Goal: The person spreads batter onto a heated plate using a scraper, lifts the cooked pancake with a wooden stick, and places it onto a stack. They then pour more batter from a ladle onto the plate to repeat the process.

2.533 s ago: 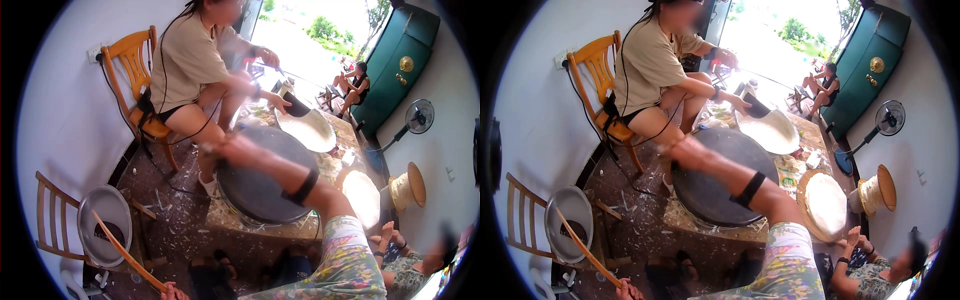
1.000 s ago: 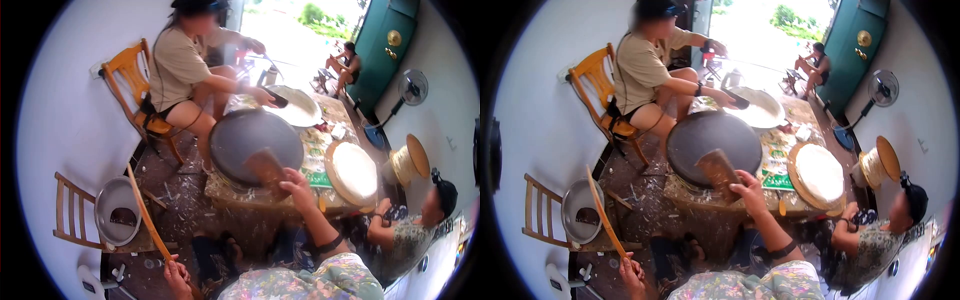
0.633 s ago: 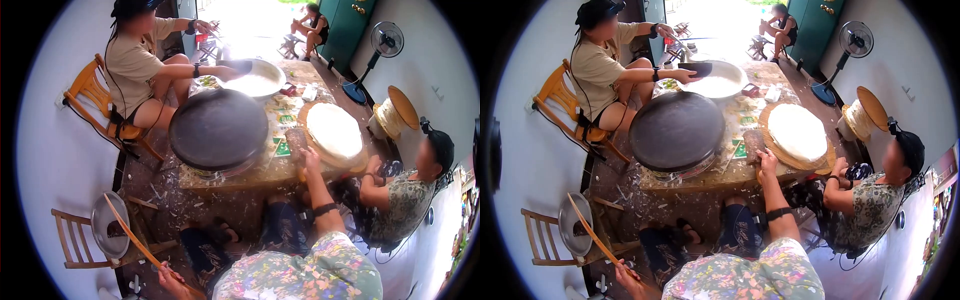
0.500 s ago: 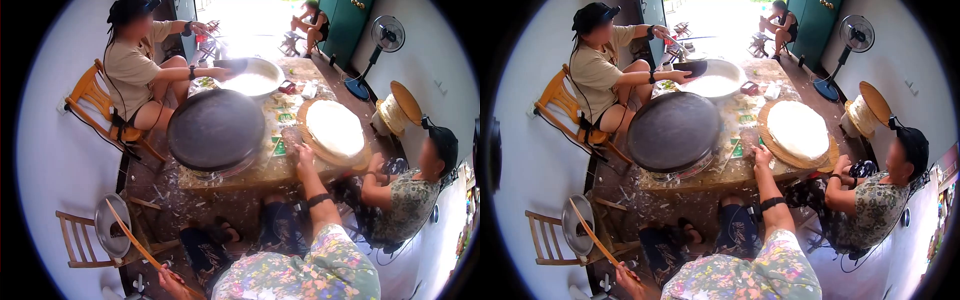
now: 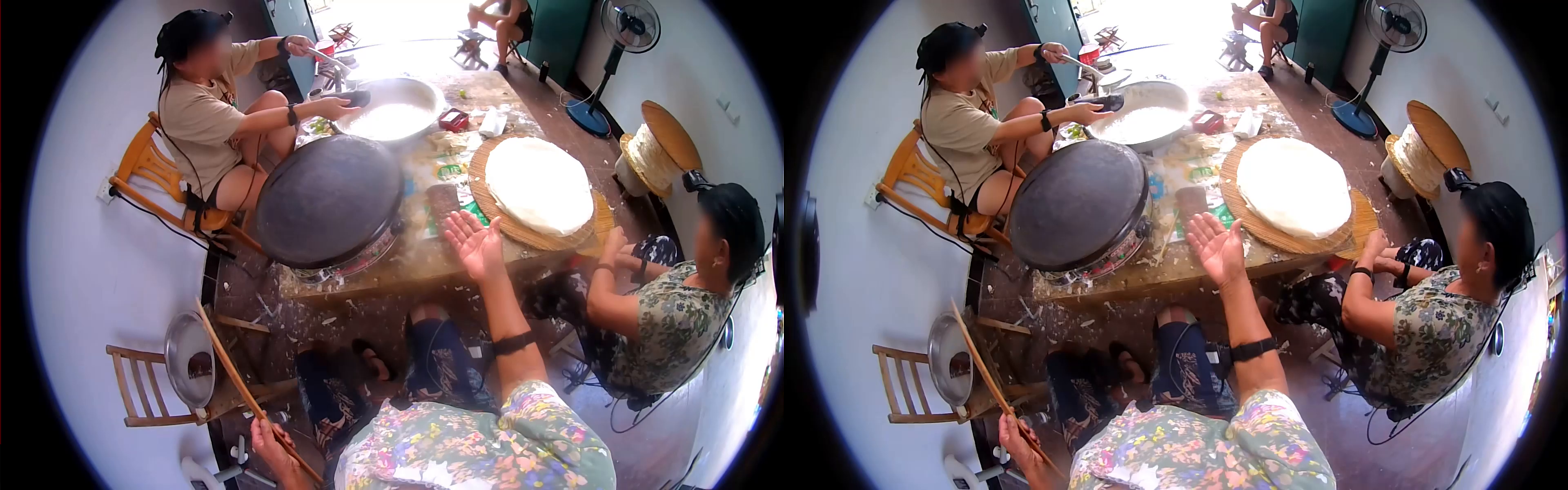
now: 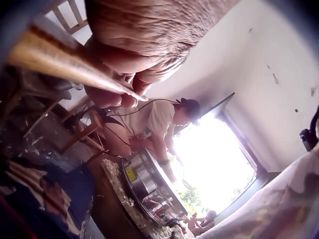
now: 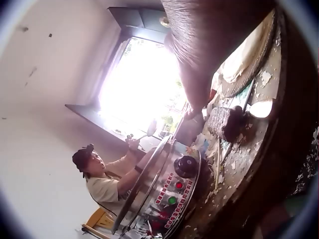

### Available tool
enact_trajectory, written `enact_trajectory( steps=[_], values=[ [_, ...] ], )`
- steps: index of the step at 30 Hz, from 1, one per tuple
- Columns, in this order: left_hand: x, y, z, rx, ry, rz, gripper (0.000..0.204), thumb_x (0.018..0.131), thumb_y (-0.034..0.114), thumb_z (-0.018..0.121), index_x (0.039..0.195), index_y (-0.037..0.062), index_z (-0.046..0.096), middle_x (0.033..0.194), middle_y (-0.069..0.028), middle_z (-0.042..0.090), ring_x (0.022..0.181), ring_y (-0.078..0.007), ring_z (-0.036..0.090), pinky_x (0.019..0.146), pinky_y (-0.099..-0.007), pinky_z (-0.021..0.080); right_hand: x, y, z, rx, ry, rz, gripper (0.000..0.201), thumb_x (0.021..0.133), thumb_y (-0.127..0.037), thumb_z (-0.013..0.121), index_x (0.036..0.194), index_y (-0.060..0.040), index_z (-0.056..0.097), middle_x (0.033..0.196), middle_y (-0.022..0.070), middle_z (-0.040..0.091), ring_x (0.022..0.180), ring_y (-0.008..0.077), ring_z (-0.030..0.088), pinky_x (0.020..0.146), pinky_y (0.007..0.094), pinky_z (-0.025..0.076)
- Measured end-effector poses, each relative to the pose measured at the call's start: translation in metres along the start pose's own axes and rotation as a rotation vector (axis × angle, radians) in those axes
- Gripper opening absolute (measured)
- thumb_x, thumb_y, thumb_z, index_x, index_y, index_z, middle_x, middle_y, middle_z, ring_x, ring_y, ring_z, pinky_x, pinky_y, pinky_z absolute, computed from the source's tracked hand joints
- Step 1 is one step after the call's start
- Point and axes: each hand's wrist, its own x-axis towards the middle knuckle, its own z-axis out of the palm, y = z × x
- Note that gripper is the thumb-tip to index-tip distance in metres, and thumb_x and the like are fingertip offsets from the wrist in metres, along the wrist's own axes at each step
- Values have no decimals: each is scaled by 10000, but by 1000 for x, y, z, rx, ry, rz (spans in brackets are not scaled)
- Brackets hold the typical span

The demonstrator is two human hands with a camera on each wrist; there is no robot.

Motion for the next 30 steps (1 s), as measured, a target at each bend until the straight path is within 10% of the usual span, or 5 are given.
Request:
enact_trajectory(
  steps=[8, 11, 16, 25, 30],
  values=[
    [-10, -1, -2, -141, -101, 61, 279, 957, 158, 489, 1223, 81, 529, 705, -25, 513, 480, -102, 485, 384, -221, 396, -75, -3, 45, 115, -413, 142, 752, 967, -576, 402, 1446, 1, 346, 1509, 210, 337, 1393, 363, 325, 1130, 509, 296],
    [-14, 0, -18, -213, -52, 65, 422, 920, 110, 486, 1339, 74, 441, 795, -55, 538, 517, -129, 516, 416, -252, 453, -51, -6, 2, -1311, -175, 43, 629, 968, -462, 507, 1399, -9, 439, 1459, 199, 428, 1357, 353, 391, 1114, 470, 321],
    [-25, 6, -32, -298, 0, 42, 383, 969, 131, 497, 1348, 95, 459, 792, -38, 542, 501, -111, 520, 390, -235, 440, -87, 6, 6, -2062, 38, -200, 598, 917, -357, 582, 1347, 44, 472, 1369, 227, 519, 1264, 340, 505, 1068, 375, 370],
    [-22, -14, -42, -29, -98, 96, 267, 947, 151, 590, 1188, 43, 633, 801, 6, 554, 527, -26, 451, 442, -172, 329, -121, 35, 13, -846, 198, 60, 625, 1017, -469, 395, 1461, -30, 355, 1452, 174, 443, 1338, 271, 437, 1073, 383, 355],
    [-27, -3, -24, 371, -224, 427, 298, 820, 49, 664, 1112, -3, 633, 907, -47, 566, 814, -183, 587, 731, -303, 481, -125, 54, 52, -558, -37, 93, 684, 1006, -533, 364, 1476, -40, 295, 1485, 163, 383, 1359, 285, 397, 1072, 419, 376]
  ],
)
